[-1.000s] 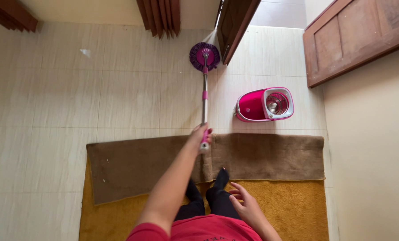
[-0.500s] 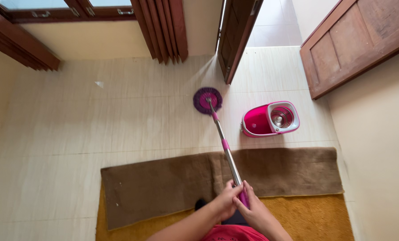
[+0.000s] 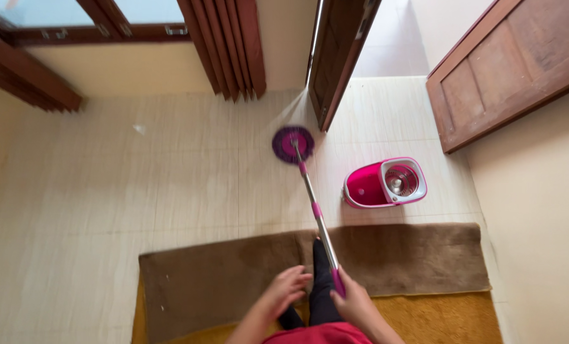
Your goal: The person mops a tiled floor using a spin mop and a pink bucket, moving a brown mat aside during the process.
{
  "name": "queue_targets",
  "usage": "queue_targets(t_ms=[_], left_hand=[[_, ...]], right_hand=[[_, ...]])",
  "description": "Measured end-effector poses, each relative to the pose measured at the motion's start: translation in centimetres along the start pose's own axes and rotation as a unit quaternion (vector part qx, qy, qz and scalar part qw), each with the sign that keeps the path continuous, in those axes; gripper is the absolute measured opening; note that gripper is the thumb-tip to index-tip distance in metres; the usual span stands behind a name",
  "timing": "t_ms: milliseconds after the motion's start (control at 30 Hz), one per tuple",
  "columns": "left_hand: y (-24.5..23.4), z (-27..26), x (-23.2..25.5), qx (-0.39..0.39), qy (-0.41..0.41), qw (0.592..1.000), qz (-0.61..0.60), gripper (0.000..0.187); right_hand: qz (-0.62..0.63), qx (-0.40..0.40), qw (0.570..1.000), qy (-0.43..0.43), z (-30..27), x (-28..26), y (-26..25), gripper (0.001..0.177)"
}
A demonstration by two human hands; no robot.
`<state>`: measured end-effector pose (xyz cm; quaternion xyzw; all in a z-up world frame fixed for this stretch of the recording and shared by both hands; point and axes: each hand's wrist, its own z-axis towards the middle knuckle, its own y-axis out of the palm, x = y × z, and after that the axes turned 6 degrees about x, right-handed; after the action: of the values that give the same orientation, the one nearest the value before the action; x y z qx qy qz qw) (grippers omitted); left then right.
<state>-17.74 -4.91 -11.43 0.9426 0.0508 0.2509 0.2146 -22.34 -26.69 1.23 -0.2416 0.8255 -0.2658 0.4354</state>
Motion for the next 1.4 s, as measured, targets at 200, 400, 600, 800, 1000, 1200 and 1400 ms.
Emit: queue_targets(t_ms=[200,400,600,800,1000,1200,1400], left_hand=[[-4.8,-2.4,-0.3,0.167,-0.048,0.984,-0.027,0.056],[-4.6,-4.3,-1.3,0.219,-0.055,0.971,-0.081,0.052],[-1.2,-4.2,-1.7,0.215,-0.043,0.973,-0.076,0.048],[-1.7,-5.5,-3.8,0.176,-0.058,0.983,0.015,0.047],[-5.7,-6.1,-4.6,0.185,-0.049,0.979,0.069,0.046],[-8.6,-4.7,-3.8,0.196,-0.030,0.973,0.117,0.045],[-7.6,-2.8,-2.5,0.163,-0.025,0.976,0.146,0.043]], right_hand=[[-0.045,0.043,0.997,-0.046,10.0,-3.0,-2.3,0.069],[-0.114,0.037,0.989,-0.082,21.1,-3.9,-1.9,0.075],[-0.166,0.019,0.980,-0.112,24.3,-2.7,0.0,0.048],[-0.208,0.033,0.975,-0.069,22.0,-0.4,0.1,0.061],[-0.196,0.036,0.976,-0.088,15.0,1.9,-2.7,0.072],[-0.207,0.006,0.977,-0.049,0.8,2.6,-5.8,0.070],[-0.201,-0.047,0.974,0.092,-8.0,-0.8,-9.7,0.069]])
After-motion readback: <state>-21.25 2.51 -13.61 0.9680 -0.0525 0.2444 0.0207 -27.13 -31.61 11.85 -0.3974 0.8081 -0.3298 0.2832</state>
